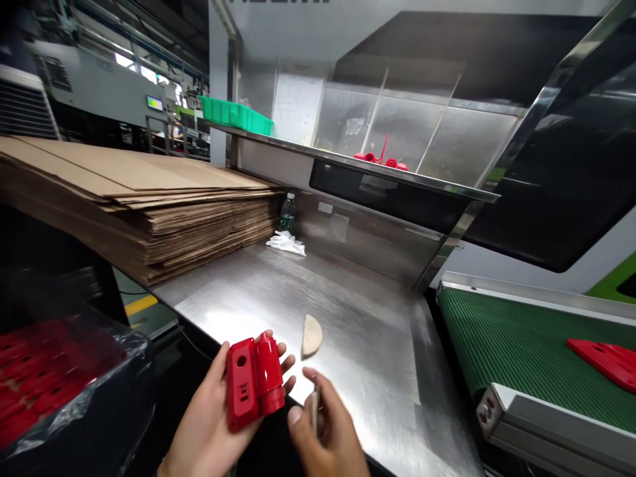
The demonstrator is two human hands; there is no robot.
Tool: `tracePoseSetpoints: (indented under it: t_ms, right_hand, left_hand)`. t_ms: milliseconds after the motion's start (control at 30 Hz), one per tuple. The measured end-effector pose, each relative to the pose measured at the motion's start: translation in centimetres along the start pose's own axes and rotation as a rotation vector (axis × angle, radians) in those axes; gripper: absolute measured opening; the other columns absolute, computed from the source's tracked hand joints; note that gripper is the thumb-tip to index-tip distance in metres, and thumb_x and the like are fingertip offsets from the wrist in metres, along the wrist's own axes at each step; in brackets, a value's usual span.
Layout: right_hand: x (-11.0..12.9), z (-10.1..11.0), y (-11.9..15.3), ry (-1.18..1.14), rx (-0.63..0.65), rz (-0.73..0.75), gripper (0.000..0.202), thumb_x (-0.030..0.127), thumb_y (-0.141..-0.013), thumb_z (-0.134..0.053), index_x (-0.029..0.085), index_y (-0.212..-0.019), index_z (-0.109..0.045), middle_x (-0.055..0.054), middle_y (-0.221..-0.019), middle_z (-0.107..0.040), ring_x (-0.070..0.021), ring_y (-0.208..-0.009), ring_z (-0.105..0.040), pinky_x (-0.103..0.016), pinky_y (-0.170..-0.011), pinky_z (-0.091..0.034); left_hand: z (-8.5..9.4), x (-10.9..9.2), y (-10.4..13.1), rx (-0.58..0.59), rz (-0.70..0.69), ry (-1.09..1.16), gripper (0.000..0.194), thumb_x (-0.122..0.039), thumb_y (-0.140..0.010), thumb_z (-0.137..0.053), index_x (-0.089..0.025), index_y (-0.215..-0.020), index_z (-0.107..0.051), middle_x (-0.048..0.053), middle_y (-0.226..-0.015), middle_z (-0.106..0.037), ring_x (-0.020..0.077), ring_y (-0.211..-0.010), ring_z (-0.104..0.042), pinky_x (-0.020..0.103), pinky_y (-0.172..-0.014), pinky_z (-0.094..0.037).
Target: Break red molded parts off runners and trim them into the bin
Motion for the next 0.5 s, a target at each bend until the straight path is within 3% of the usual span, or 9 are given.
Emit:
tracePoseSetpoints:
  t_ms: [67, 133, 200, 267, 333, 433, 500]
  right_hand:
    - [-0.5, 3.8, -1.8, 0.325, -0.072, -0.01, 0.069, 0.054, -0.088, -0.044, 0.016, -0.144, -0.032, -0.002, -0.089, -0.051, -0.0167, -0.079, -0.054, -0.032, -0.078, -0.047]
    - [-1.1, 6.9, -4.3, 0.521, -0.17, -0.016, 0.066, 0.037, -0.089, -0.041, 0.008, -0.146, -0.029, -0.014, -0.115, -0.053, -0.0251, -0.112, -0.052, -0.043, -0.104, -0.038]
    - [-1.6, 8.3, -6.7, 0.664, -0.23, -0.025, 0.061, 0.024, -0.087, -0.043, 0.004, -0.144, -0.033, -0.02, -0.133, -0.047, -0.0294, -0.128, -0.042, -0.047, -0.111, -0.031]
    - [-1.7, 8.2, -8.3, 0.812, -0.291, -0.032, 0.058, 0.02, -0.088, -0.048, 0.007, -0.143, -0.035, -0.02, -0.141, -0.042, -0.0314, -0.134, -0.034, -0.05, -0.111, -0.03]
    - [-1.3, 6.9, -8.9, 0.94, -0.358, -0.033, 0.051, 0.029, -0.092, -0.05, 0.013, -0.139, -0.042, -0.016, -0.14, -0.042, -0.0322, -0.131, -0.036, -0.053, -0.108, -0.032]
    - [-0.2, 3.7, -8.7, 1.073, -0.38, -0.021, 0.042, 0.049, -0.094, -0.047, 0.017, -0.118, -0.059, -0.012, -0.122, -0.054, -0.0299, -0.117, -0.046, -0.053, -0.101, -0.038]
    - [0.4, 1.9, -8.4, 1.108, -0.374, -0.01, 0.041, 0.051, -0.095, -0.044, 0.016, -0.104, -0.063, -0.011, -0.11, -0.057, -0.028, -0.11, -0.05, -0.051, -0.096, -0.041]
  left_hand:
    - [0.2, -0.1, -0.2, 0.023, 0.021, 0.01, 0.054, -0.047, -0.096, -0.044, -0.007, -0.129, -0.056, 0.026, -0.126, -0.063, 0.0428, -0.113, -0.062, 0.063, -0.096, -0.048]
    - [0.2, -0.2, -0.2, 0.046, 0.04, -0.004, 0.057, -0.05, -0.095, -0.046, -0.007, -0.132, -0.053, 0.026, -0.125, -0.063, 0.0429, -0.11, -0.063, 0.063, -0.095, -0.048]
    - [-0.1, -0.4, 0.1, 0.081, 0.049, -0.045, 0.057, -0.049, -0.095, -0.046, -0.009, -0.135, -0.05, 0.024, -0.123, -0.064, 0.0401, -0.106, -0.065, 0.06, -0.093, -0.05]
    - [-0.5, -0.8, 0.4, 0.116, 0.047, -0.1, 0.055, -0.048, -0.096, -0.045, -0.009, -0.134, -0.05, 0.022, -0.12, -0.066, 0.0369, -0.1, -0.067, 0.054, -0.087, -0.053]
    - [-0.7, -1.2, 0.8, 0.146, 0.034, -0.163, 0.057, -0.051, -0.095, -0.044, -0.008, -0.131, -0.053, 0.021, -0.116, -0.068, 0.0351, -0.092, -0.068, 0.05, -0.081, -0.055]
    - [-0.6, -1.7, 1.0, 0.183, -0.022, -0.272, 0.06, -0.055, -0.093, -0.044, -0.007, -0.127, -0.056, 0.021, -0.11, -0.07, 0.0346, -0.086, -0.068, 0.047, -0.074, -0.055]
    - [-0.3, -2.1, 1.1, 0.178, -0.074, -0.316, 0.059, -0.056, -0.093, -0.046, -0.008, -0.125, -0.059, 0.02, -0.107, -0.071, 0.0337, -0.085, -0.069, 0.046, -0.073, -0.056]
Point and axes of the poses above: each hand's wrist, its own y-axis away from the middle knuckle, its own z-axis out of the back of the hand, x = y × z, the point moved 6 cm from there along -y, towards the middle knuckle
